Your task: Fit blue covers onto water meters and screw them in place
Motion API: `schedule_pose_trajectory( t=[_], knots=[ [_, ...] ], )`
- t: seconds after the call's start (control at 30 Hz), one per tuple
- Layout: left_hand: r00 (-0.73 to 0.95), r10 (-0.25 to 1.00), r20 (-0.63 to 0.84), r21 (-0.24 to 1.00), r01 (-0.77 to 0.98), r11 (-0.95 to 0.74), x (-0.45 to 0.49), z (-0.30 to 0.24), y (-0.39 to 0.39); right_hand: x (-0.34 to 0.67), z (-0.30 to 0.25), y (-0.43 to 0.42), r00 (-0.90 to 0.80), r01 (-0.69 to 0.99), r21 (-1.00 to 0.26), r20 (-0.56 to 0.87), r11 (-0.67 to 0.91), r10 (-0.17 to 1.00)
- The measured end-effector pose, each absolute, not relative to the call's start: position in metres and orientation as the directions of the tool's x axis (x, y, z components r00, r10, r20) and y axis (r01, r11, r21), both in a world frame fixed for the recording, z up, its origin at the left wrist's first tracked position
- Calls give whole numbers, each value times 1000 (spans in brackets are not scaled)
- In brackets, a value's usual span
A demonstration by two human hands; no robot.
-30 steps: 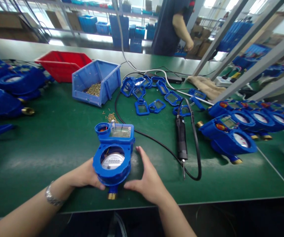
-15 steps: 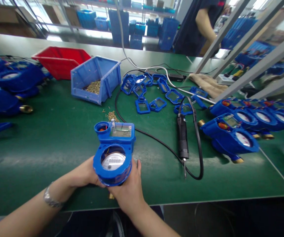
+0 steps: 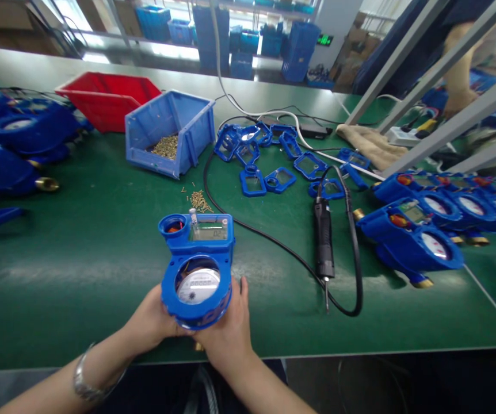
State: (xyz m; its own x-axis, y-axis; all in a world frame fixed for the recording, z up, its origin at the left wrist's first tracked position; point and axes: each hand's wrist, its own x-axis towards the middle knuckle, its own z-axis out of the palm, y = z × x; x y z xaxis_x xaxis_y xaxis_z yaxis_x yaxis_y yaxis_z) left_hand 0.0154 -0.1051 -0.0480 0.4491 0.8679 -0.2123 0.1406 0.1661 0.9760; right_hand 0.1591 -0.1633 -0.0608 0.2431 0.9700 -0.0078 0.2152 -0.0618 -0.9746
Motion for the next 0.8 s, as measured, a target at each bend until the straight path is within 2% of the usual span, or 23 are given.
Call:
schedule_pose_trajectory(
  t=[0.17, 0.33, 0.43, 0.5, 0.57, 0.67, 0.8],
  knots=[
    [424, 879, -217, 975, 143, 171, 17, -55, -113, 160, -61, -162, 181, 167, -984, -36, -67, 983],
    [464, 848, -255, 955, 258, 146, 3, -26, -109, 179, -49, -164, 29, 172, -976, -128, -131, 991],
    [278, 904, -326, 920, 312, 236, -11, -11, -107, 205, -42, -162, -129, 215, -953, -243, -212, 961],
    [106, 939, -327, 933, 195, 303, -16, -9, -104, 221, -40, -157, -152, 107, -962, -265, -251, 952],
    [49, 954, -297, 955, 8, 297, -13, -13, -96, 227, -40, -149, -34, -133, -955, -264, -266, 964],
    [135, 956, -259, 942, -184, 281, 3, -22, -82, 219, -37, -133, 163, -420, -882, -308, -216, 937],
    [273, 939, -211, 923, -262, 283, 25, -24, -68, 197, -27, -120, 148, -534, -822, -323, -199, 935]
  ],
)
